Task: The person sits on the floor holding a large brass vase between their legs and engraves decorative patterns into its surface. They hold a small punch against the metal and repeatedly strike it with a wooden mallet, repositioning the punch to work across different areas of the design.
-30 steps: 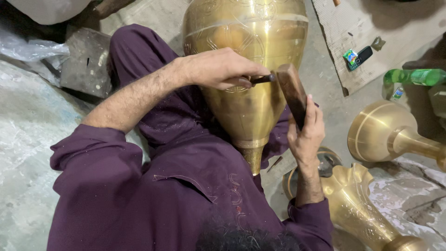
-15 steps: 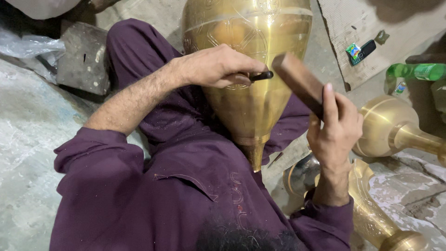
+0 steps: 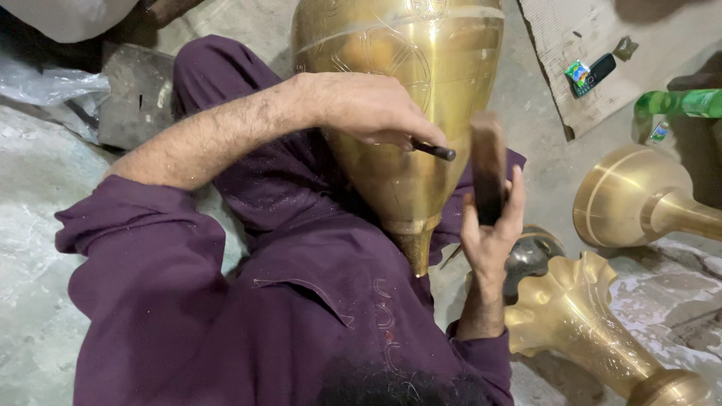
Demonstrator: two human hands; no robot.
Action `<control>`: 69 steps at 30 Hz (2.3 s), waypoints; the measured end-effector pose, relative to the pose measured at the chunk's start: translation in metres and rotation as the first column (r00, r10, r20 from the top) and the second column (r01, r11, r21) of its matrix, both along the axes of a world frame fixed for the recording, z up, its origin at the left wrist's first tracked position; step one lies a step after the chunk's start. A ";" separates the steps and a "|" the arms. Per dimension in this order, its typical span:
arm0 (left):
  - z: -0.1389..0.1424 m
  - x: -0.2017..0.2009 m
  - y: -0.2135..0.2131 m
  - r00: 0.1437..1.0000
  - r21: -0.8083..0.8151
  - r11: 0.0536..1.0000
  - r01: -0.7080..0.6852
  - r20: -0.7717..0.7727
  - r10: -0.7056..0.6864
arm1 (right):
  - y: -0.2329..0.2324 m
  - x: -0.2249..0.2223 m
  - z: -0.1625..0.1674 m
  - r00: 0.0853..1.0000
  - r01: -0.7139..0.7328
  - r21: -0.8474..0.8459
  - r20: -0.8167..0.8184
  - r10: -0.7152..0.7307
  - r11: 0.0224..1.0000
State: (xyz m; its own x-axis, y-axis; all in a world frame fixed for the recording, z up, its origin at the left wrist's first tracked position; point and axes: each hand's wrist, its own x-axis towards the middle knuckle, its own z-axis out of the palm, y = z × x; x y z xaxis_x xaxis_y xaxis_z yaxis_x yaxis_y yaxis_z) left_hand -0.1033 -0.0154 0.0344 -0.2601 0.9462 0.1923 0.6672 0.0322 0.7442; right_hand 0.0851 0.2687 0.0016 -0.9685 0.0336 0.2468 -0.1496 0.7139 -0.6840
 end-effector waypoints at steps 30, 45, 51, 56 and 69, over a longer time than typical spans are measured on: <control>-0.076 0.081 -0.010 0.631 0.409 0.485 -0.773 0.407 0.660 | 0.018 -0.110 0.086 0.895 -0.354 0.745 0.095 0.436 0.565; -0.074 0.087 -0.011 0.599 0.369 0.471 -0.801 0.481 0.640 | -0.035 -0.156 0.195 0.718 -0.388 0.869 0.077 0.692 0.306; -0.078 0.090 -0.009 0.541 0.330 0.429 -0.841 0.535 0.649 | -0.032 -0.157 0.191 0.705 -0.384 0.878 0.081 0.705 0.284; -0.072 0.084 -0.015 0.660 0.400 0.526 -0.750 0.419 0.623 | -0.029 -0.157 0.189 0.704 -0.322 0.929 0.106 0.702 0.182; -0.077 0.086 -0.010 0.606 0.376 0.476 -0.795 0.471 0.641 | -0.038 -0.158 0.192 0.701 -0.299 0.942 0.108 0.705 0.154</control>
State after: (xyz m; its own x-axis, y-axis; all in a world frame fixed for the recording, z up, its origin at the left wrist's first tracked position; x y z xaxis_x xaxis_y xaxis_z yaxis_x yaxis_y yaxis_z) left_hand -0.0169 -0.0258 -0.0426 -0.9068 0.1676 0.3867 0.3914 -0.0056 0.9202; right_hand -0.0731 0.2305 0.1937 -0.5296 -0.8482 0.0061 -0.7610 0.4783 0.4383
